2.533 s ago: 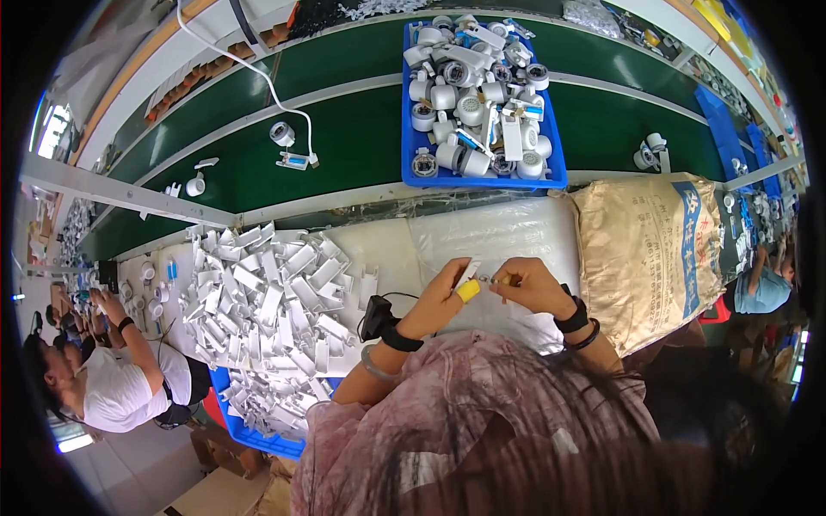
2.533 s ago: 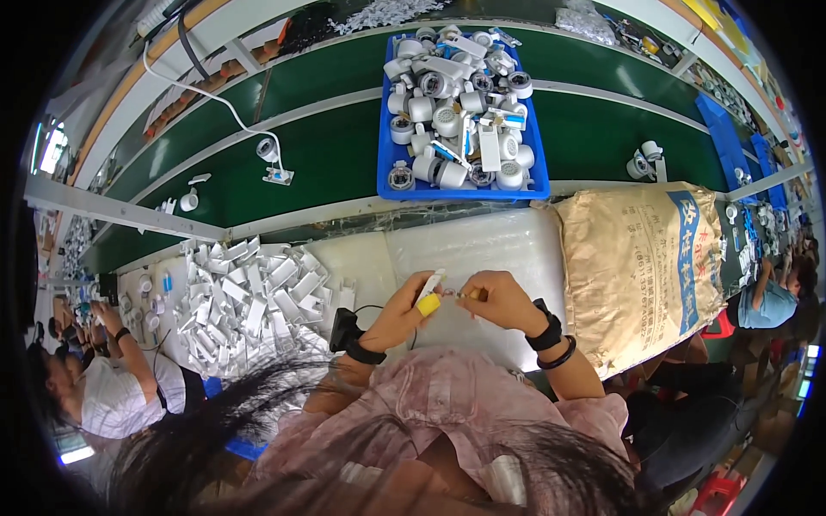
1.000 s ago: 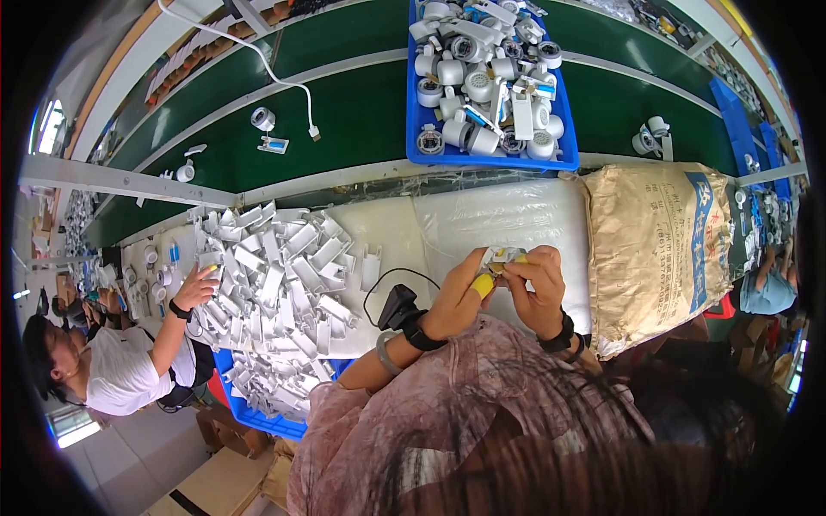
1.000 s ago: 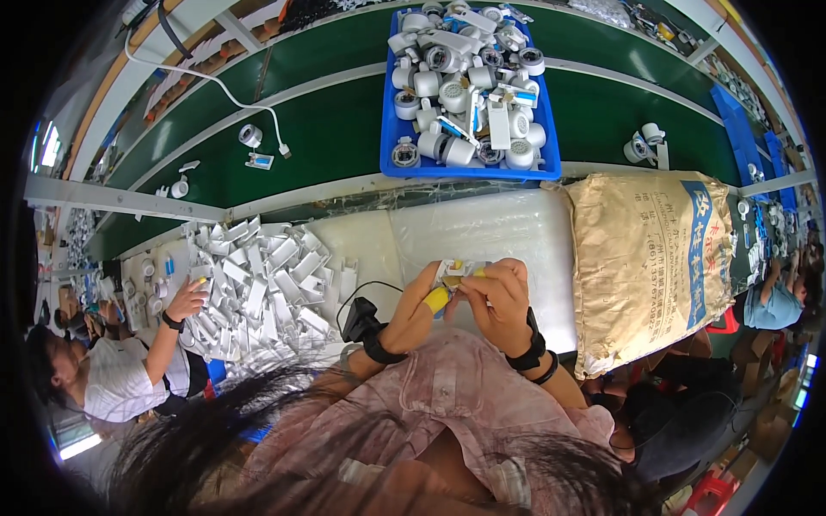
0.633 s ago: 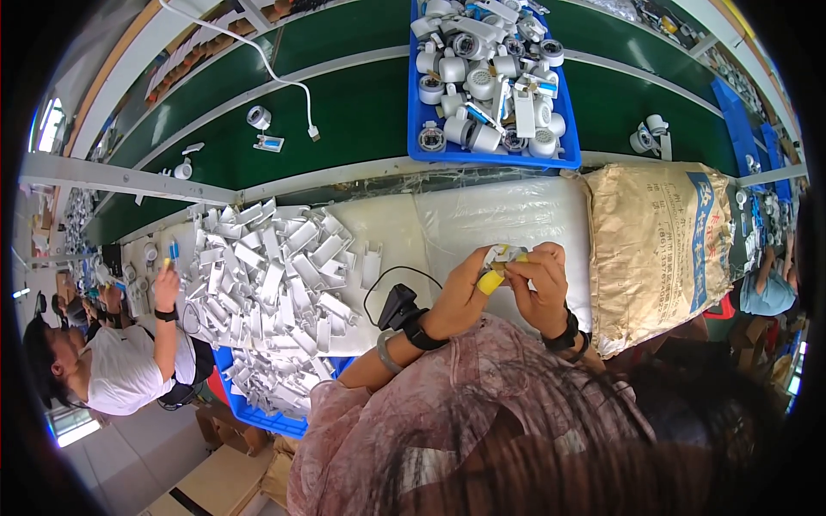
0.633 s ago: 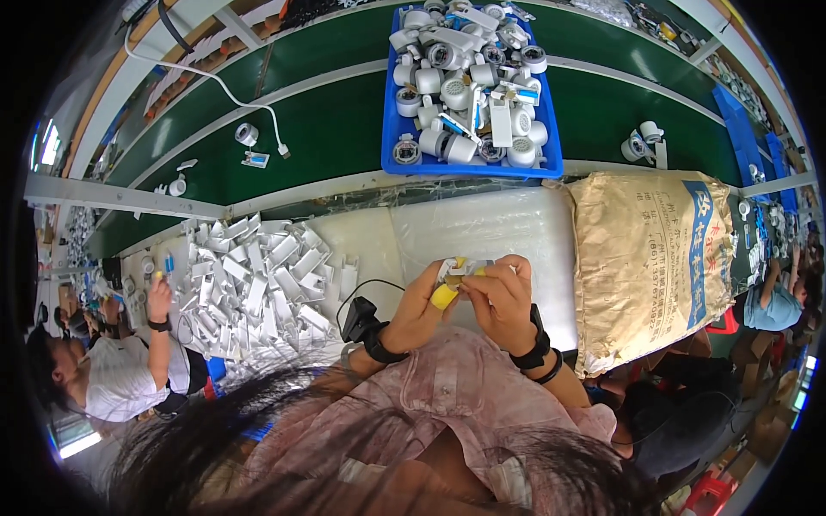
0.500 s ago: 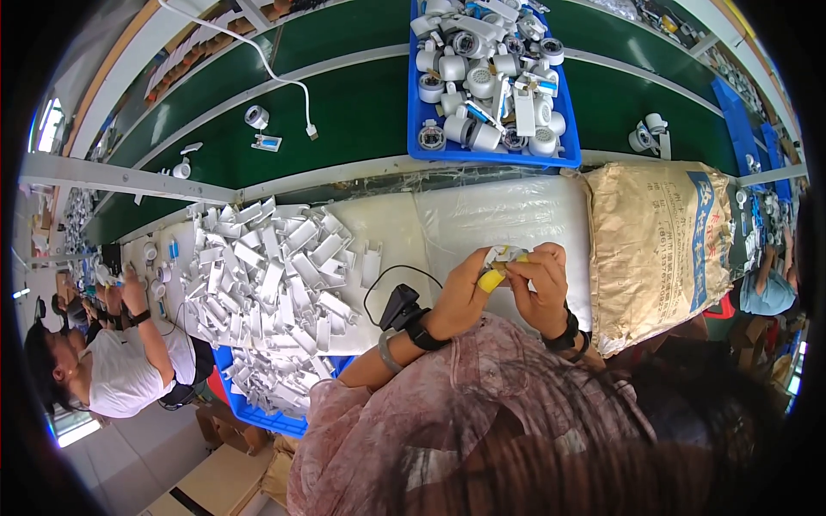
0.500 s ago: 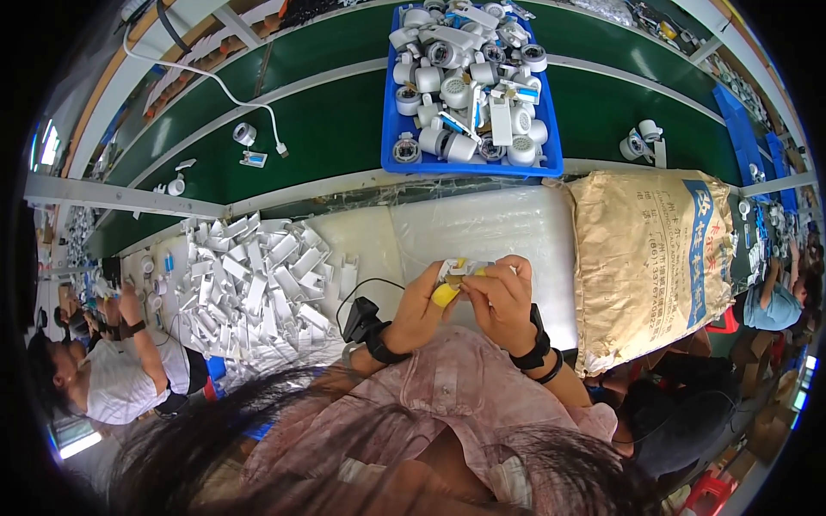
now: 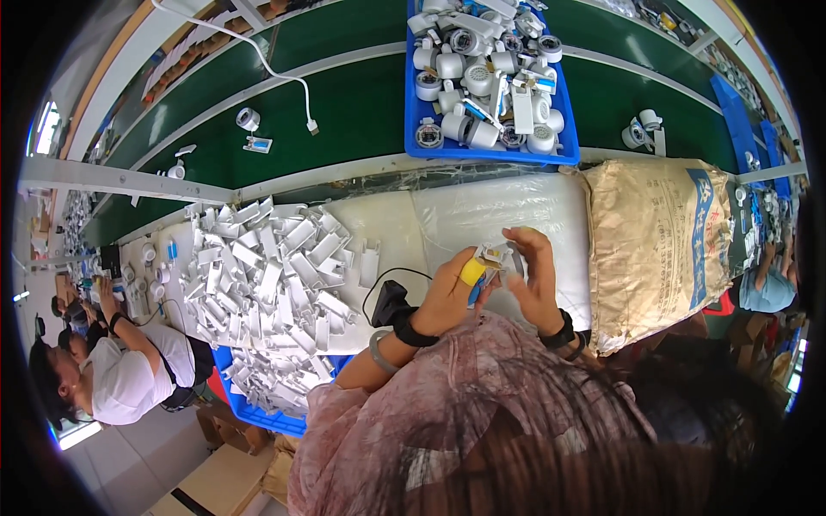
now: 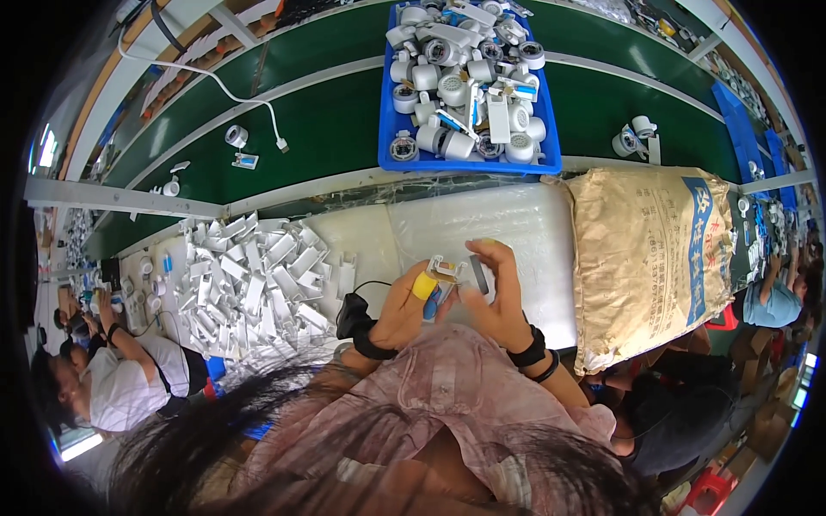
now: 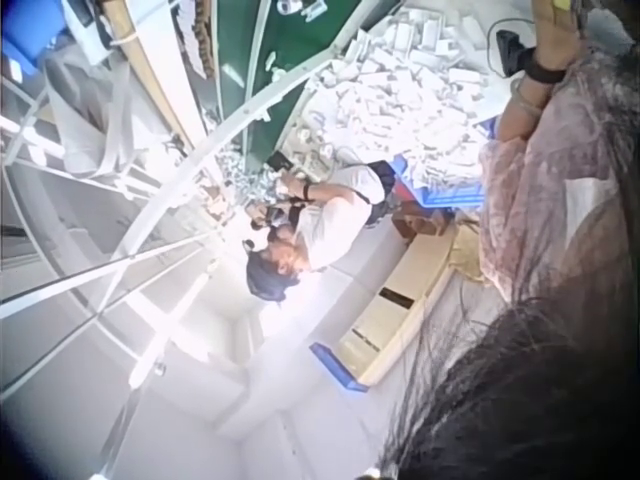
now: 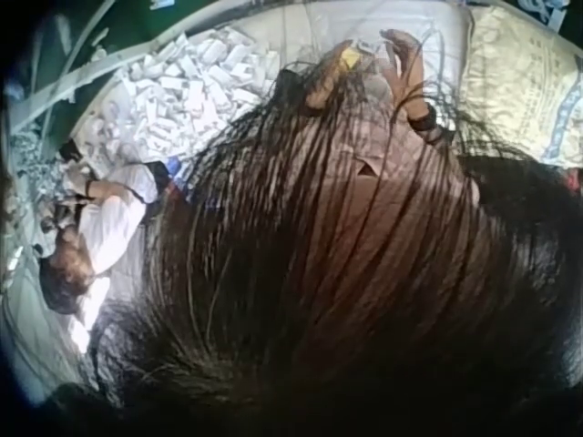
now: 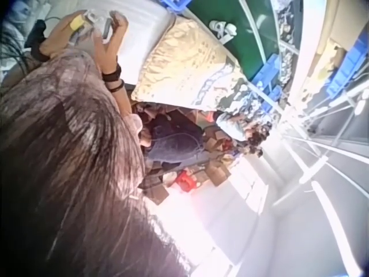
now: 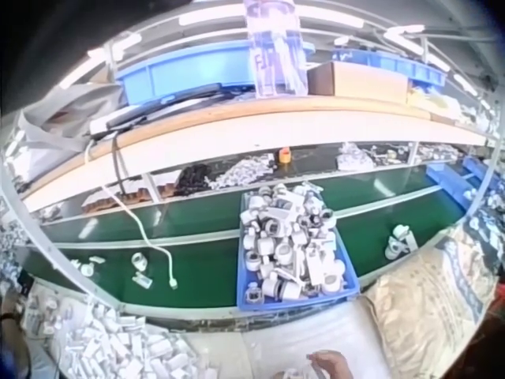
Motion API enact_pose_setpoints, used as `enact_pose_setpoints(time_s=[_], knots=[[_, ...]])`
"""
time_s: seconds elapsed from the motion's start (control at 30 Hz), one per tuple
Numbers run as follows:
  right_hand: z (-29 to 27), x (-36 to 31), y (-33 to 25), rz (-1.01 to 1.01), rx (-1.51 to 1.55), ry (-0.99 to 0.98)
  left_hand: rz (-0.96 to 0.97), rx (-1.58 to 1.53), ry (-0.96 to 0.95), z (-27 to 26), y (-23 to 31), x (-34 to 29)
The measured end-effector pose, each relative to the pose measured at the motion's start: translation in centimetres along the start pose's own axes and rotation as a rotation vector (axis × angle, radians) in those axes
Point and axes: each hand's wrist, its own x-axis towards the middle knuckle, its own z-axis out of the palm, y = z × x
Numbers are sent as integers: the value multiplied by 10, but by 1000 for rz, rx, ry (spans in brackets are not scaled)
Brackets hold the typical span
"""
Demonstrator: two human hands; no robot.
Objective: The person picks up a white plastic housing and a circuit board, fits the board into the housing, and presses a white plastic cover onto the assembly. They then place the completed unit onto a green conveyor belt.
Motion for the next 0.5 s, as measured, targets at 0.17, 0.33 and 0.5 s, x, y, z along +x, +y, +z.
enact_pose_setpoints(time_s=[0.17,0.33,0.5], knots=[[-25,5,-5,653,450,-329,46,-3,-38,-7,6,-1],[-27,9,5,365,37,-144,-27,95,115,-21,-6,4],[-29,11,4,188,-339,-184,-82,48,216,-30,-19,5]])
